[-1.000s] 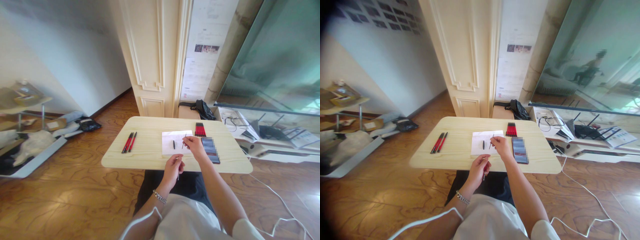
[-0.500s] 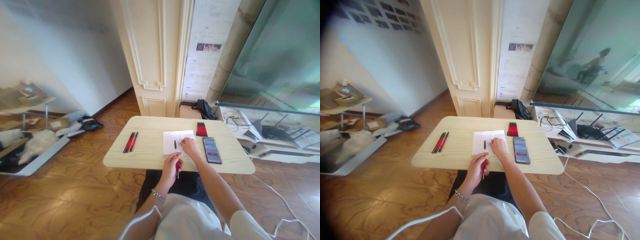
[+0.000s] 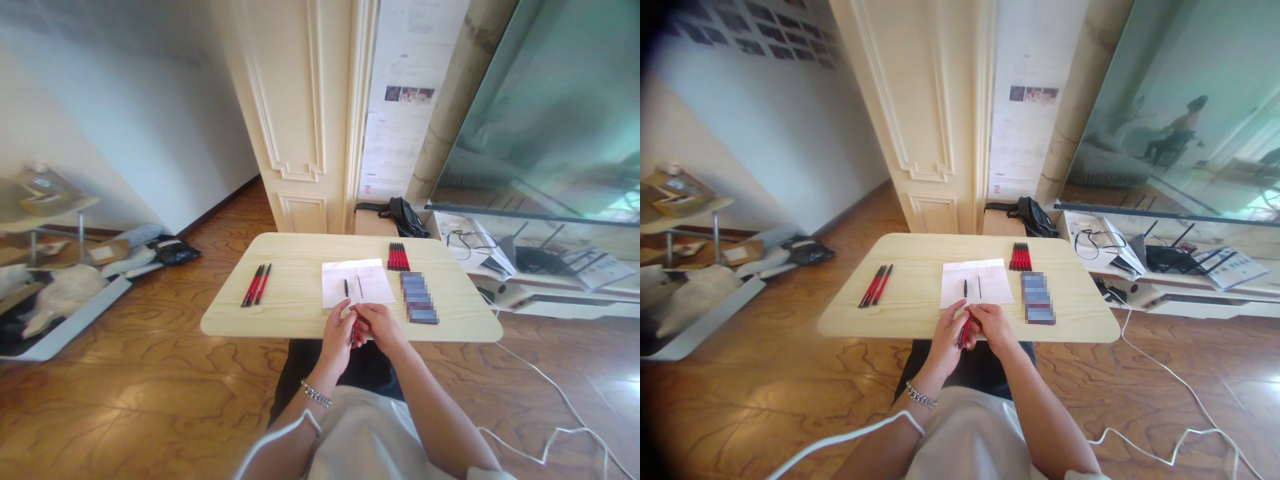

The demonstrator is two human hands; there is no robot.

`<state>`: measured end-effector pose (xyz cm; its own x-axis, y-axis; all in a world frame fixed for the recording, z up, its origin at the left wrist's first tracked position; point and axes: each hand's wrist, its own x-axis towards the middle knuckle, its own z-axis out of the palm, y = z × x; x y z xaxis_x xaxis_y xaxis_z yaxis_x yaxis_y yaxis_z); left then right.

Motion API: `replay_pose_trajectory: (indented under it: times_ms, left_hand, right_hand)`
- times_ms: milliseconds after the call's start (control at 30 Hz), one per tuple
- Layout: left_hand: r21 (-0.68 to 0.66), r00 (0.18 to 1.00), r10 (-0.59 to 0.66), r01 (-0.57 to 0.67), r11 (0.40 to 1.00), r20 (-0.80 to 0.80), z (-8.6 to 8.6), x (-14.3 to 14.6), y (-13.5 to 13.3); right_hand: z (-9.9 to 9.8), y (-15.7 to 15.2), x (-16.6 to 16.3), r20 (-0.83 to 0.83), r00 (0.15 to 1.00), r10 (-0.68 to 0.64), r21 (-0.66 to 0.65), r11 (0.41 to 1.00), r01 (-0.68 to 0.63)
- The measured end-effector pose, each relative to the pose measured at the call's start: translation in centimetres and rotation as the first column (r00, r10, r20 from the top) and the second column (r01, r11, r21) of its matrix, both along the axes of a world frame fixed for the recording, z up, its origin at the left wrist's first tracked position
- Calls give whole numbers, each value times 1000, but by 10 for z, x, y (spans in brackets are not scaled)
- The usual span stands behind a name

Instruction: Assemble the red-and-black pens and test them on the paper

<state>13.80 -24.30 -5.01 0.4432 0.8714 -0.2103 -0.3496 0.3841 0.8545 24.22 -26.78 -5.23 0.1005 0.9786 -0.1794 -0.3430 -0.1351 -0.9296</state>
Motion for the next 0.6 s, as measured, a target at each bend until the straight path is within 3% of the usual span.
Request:
replay_pose_trajectory:
  times_ms: [200, 367, 500, 600]
  left_hand:
    - [49, 999, -35, 35, 998, -13, 3, -1, -3]
    - [79, 995, -66, 72, 994, -70, 1, -2, -3]
    - [103, 986, -89, 104, 989, -140, 1, -3, -3]
    - [121, 983, -81, 102, 987, -164, 1, -3, -3]
  right_hand:
    - [5, -3, 6, -99, 993, 65, 14, 998, -64]
    - [-2, -3, 12, -44, 993, 108, 11, 994, -108]
    - [-10, 12, 32, 184, 977, -109, 42, 994, 103]
    - [-10, 34, 55, 495, 829, -261, 107, 965, 240]
